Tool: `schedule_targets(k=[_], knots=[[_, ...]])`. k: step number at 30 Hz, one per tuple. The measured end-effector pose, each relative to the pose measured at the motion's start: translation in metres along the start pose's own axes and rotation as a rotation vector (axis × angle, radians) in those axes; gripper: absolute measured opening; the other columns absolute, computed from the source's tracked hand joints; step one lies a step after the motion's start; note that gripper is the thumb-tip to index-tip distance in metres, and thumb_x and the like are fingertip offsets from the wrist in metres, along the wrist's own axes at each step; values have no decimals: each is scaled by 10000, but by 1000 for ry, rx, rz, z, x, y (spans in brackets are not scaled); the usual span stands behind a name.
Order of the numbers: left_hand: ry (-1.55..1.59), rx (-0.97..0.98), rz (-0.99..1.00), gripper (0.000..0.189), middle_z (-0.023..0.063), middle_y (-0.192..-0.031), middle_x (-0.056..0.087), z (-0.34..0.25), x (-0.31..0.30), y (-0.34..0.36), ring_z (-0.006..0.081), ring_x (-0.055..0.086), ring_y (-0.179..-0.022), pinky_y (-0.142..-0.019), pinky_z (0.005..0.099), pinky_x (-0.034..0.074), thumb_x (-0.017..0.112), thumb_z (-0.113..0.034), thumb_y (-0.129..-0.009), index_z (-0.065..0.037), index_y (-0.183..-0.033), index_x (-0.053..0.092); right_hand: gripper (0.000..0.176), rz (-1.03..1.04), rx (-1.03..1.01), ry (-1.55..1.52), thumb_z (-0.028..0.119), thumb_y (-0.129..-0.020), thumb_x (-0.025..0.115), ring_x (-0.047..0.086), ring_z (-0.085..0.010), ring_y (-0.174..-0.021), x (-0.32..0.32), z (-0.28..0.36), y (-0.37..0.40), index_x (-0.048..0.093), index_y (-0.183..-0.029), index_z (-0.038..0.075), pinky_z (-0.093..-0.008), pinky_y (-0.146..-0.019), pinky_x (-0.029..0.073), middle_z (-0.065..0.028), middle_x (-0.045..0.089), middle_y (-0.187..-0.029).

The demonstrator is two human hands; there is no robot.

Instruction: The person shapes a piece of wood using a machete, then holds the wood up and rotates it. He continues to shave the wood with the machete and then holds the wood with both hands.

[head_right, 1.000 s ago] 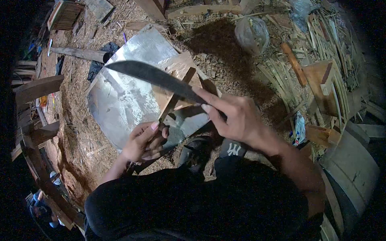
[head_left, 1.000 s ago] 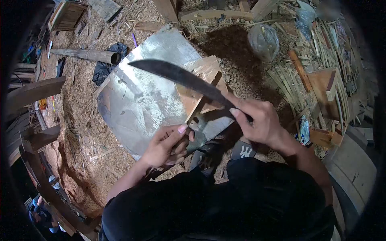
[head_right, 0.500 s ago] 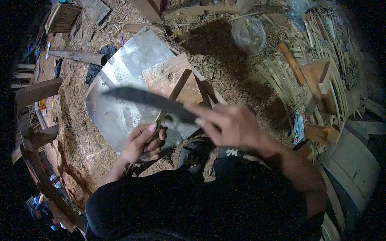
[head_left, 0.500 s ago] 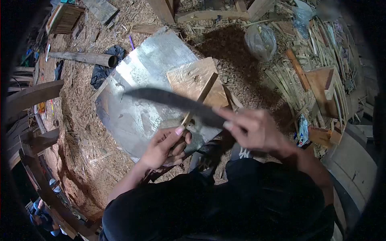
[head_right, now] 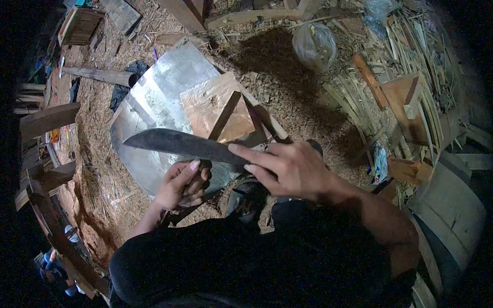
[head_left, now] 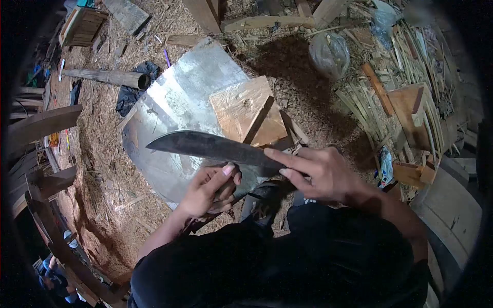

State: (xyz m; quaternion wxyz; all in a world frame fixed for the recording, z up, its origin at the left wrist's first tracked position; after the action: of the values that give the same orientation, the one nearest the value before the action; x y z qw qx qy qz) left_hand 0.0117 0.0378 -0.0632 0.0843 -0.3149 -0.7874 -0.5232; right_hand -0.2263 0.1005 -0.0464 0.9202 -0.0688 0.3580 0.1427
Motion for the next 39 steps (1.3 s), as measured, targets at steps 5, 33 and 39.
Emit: schedule_targets(k=[5, 33, 39], knots=[[-22, -5, 39, 389, -43, -538, 336, -3, 0, 3, 71, 291, -396, -390, 243, 248, 482, -372, -1103, -29, -959, 594, 413, -364, 161, -66, 155, -1022, 580, 632, -188, -509, -21, -43, -8, 596, -1425, 66, -354, -521, 565, -206, 755, -883], [-237, 230, -139, 255, -86, -585, 427, 0, -6, -6, 25, 347, -461, -428, 247, 234, 608, -258, -1062, -17, -981, 626, 410, -64, 86, 71, 114, -989, 609, 622, -203, -540, -6, -26, -5, 626, -1392, 41, -351, -505, 513, -134, 667, -712], [-375, 281, -185, 249, -94, -614, 440, -13, 5, 3, 19, 367, -484, -435, 241, 258, 630, -262, -1051, -14, -1033, 633, 437, -472, 61, -9, 159, -1012, 596, 609, -216, -548, -26, -40, -9, 590, -1446, 101, -385, -556, 537, -166, 713, -778]])
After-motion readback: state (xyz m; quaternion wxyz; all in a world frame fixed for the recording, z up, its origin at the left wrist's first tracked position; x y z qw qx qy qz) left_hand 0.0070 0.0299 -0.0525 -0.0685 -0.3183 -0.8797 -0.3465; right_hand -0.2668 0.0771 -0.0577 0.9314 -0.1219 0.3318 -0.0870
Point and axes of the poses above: each hand's wrist, its own y-axis away from the middle knuckle, its own x-axis out of the palm, z = x × y, the point moved 4 cm from there along -y, towards the middle knuckle
